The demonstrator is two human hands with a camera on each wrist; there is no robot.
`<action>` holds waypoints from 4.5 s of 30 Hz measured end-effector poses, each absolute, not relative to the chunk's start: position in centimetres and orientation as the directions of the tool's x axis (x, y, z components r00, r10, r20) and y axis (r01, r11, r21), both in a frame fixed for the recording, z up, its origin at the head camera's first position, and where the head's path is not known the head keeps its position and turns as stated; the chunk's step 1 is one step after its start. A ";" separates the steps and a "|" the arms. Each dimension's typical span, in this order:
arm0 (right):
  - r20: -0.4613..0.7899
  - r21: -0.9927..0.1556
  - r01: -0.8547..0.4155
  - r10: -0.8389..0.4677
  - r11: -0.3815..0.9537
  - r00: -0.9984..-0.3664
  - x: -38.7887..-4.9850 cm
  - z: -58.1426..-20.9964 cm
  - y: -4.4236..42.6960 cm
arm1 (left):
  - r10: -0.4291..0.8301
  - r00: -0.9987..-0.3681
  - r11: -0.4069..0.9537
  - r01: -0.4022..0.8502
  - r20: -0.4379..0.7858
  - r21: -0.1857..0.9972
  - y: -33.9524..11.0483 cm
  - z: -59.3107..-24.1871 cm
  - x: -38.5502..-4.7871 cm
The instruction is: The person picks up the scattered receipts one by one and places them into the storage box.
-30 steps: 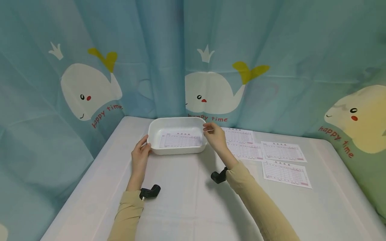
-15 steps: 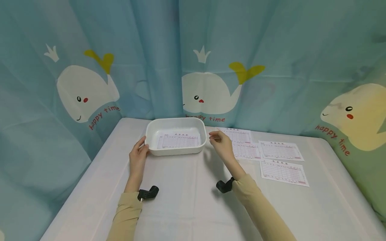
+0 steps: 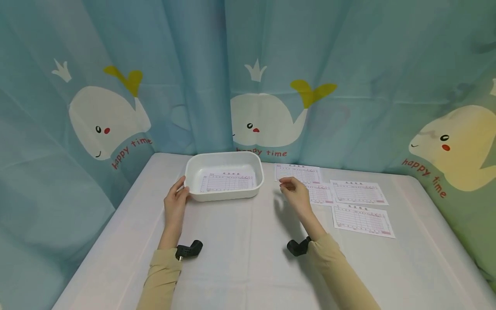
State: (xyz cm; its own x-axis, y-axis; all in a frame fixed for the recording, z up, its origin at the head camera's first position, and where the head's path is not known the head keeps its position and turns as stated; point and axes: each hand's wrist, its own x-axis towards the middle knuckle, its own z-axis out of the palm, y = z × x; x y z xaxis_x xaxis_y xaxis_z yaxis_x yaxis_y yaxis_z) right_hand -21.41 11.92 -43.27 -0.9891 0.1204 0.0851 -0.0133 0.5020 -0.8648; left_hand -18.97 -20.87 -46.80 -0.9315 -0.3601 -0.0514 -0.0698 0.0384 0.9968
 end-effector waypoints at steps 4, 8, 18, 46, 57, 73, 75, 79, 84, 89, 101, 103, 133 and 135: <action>0.080 -0.860 0.002 0.140 0.510 -0.987 -21.2 -43.5 13.0 | -0.357 -0.933 0.036 -0.062 -0.045 0.997 -20.9 -46.7 -18.9; 0.080 -0.851 0.012 0.153 0.525 -0.985 -20.9 -43.7 14.1 | -0.351 -0.935 0.021 -0.057 -0.047 0.998 -20.9 -46.7 -18.9; 0.051 -0.816 0.055 0.167 0.575 -0.985 -19.8 -44.6 17.9 | -0.353 -0.933 0.001 -0.068 -0.063 0.998 -20.8 -46.7 -18.9; 0.063 -0.724 0.089 0.195 0.684 -0.979 -18.3 -44.2 24.4 | -0.352 -0.935 0.001 -0.058 -0.054 0.998 -20.7 -46.8 -19.1; 0.048 -0.689 0.134 0.230 0.712 -0.972 -17.2 -45.2 27.3 | -0.354 -0.933 0.001 -0.069 -0.064 0.998 -20.9 -46.9 -18.8; 0.012 -0.645 0.194 0.264 0.739 -0.964 -16.6 -45.1 30.6 | -0.352 -0.935 0.011 -0.054 -0.047 0.998 -20.9 -46.7 -18.8; 0.004 -0.635 0.208 0.272 0.744 -0.962 -16.5 -45.1 31.2 | -0.351 -0.935 0.014 -0.053 -0.045 0.998 -20.8 -46.8 -18.9; -0.017 -0.614 0.244 0.296 0.750 -0.955 -16.3 -45.2 32.5 | -0.351 -0.935 0.008 -0.058 -0.051 0.998 -20.8 -46.8 -19.0; -0.010 -0.581 0.257 0.309 0.772 -0.951 -15.9 -45.4 34.0 | -0.351 -0.935 0.000 -0.060 -0.056 0.998 -20.8 -46.9 -19.0; -0.010 -0.568 0.260 0.309 0.781 -0.951 -15.8 -45.3 35.1 | -0.348 -0.936 -0.002 -0.066 -0.063 0.998 -20.9 -46.8 -18.8; -0.052 -0.545 0.253 0.269 0.799 -0.962 -16.1 -45.1 37.2 | -0.346 -0.936 0.005 -0.073 -0.067 0.997 -20.9 -46.9 -18.9; -0.035 -0.538 0.227 0.248 0.812 -0.968 -16.0 -45.2 37.4 | -0.347 -0.935 0.002 -0.070 -0.065 0.998 -20.9 -46.9 -18.9; 0.025 -0.499 0.137 0.172 0.856 -0.985 -15.3 -45.7 37.8 | -0.344 -0.937 -0.004 -0.055 -0.053 0.998 -20.9 -46.9 -18.8; 0.023 -0.482 0.136 0.168 0.865 -0.985 -15.3 -45.7 37.9 | -0.348 -0.936 -0.003 -0.051 -0.049 0.999 -20.9 -46.9 -18.8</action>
